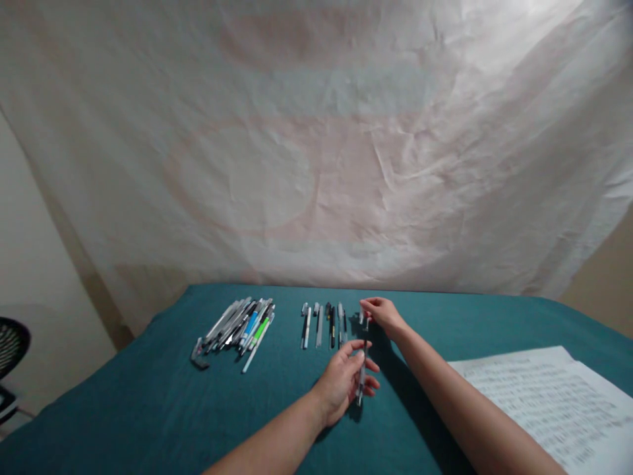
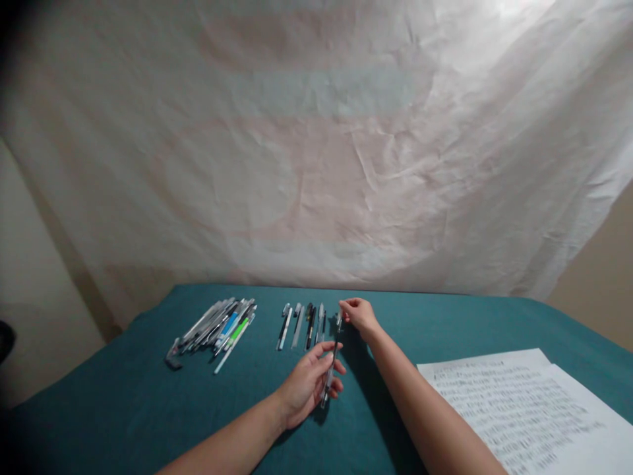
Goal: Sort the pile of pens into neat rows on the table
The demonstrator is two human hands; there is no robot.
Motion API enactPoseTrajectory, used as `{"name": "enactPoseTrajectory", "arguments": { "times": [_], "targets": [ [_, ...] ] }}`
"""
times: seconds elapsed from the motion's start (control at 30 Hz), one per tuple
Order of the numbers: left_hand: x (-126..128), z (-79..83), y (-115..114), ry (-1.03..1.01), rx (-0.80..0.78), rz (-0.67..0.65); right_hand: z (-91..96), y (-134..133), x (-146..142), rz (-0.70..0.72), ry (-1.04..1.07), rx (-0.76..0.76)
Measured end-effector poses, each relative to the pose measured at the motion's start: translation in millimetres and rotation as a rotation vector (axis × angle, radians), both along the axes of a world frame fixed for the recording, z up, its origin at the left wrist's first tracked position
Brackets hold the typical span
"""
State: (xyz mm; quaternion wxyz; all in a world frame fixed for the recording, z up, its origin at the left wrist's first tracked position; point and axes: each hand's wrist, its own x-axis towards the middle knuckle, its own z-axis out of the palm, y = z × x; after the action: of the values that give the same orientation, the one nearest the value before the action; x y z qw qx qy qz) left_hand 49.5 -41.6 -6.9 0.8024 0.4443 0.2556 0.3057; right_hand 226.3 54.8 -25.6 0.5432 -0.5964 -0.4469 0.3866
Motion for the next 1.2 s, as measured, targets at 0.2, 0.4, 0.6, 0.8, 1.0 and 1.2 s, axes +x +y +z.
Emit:
{"name": "enactPoseTrajectory", "arguments": {
  "times": [0.2,0.4,0.6,0.8,1.0,1.2],
  "targets": [
    [-1.2,-2.4,2.5,-0.002,-0.017,0.017,-3.7,35.5,-6.4,-0.071,-0.432,-0.118],
    [-1.3,-4.2,5.7,-0.03,-0.035,0.024,-3.4,48.8,-9.9,-0.121,-0.684,-0.179],
    [-1.5,-3.2,6.1,-0.036,-0.058,0.051,1.2,44.0,-16.2,-0.116,-0.706,-0.186],
    [-1.7,-3.6,5.0,-0.033,-0.068,0.065,24.2,13.7,-11.6,-0.023,-0.55,-0.207],
    [-0.7,-2.6,5.4,-0.035,-0.073,0.085,45.6,-36.3,-8.5,0.271,-0.283,-0.276],
    [-1.1,-2.7,5.5,-0.039,-0.067,0.062,48.9,-56.0,-14.4,0.417,-0.043,-0.29]
  ]
}}
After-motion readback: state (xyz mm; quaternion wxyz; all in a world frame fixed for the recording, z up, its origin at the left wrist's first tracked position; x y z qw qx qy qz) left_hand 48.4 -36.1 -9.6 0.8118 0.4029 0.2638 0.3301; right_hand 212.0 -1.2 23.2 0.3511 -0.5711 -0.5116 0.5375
